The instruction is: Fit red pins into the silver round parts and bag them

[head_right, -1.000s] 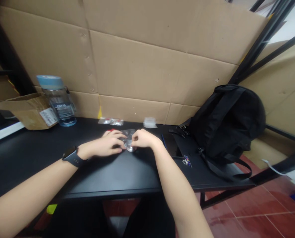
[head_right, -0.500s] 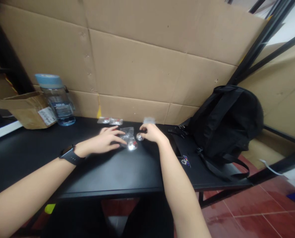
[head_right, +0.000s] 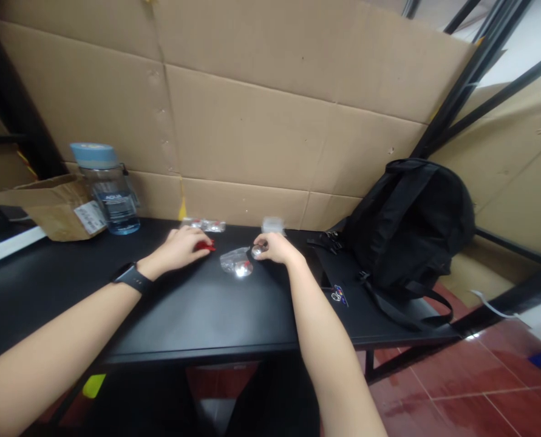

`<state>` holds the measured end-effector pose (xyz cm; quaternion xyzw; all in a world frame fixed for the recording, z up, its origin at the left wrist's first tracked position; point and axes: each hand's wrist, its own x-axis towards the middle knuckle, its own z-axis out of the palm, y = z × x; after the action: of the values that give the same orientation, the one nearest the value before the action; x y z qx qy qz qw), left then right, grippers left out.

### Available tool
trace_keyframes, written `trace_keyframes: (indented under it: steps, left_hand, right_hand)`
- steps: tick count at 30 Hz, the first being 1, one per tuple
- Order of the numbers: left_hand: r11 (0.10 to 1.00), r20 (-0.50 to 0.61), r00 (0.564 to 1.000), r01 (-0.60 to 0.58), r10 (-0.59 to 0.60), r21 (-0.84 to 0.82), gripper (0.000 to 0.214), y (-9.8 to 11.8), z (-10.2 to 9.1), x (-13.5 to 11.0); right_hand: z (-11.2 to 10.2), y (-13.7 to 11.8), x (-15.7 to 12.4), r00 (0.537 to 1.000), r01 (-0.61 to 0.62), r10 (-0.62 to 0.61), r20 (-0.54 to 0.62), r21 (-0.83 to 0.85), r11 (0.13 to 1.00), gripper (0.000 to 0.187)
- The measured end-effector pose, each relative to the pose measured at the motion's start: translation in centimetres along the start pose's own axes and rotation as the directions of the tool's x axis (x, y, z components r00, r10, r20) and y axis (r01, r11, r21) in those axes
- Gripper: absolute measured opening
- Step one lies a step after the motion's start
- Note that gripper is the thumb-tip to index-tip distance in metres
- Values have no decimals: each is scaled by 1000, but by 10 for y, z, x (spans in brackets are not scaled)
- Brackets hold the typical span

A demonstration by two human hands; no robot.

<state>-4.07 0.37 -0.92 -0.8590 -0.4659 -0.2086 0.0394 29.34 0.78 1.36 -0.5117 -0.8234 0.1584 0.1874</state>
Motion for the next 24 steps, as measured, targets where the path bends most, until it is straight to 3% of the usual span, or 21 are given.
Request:
trace_keyframes:
  steps: [11, 16, 20, 24]
  left_hand:
    - [999, -137, 989, -50, 47, -19, 15, 6, 18, 7]
    - [982, -261, 962, 35, -83, -185, 13, 23, 0, 7]
    - [920, -302, 947, -16, -113, -392, 10, 39, -17, 5]
    - [854, -317, 933, -22, -169, -521, 17, 49, -21, 4]
  right_hand:
    - [-5, -11, -1, 985, 66, -57, -161, 56, 996, 30]
    - [7, -17, 6, 929, 202, -122, -349, 205, 958, 45]
    - [15, -41, 7, 903, 305, -160, -399, 331, 893, 47]
    - [22, -69, 4, 885, 382, -205, -417, 402, 832, 46]
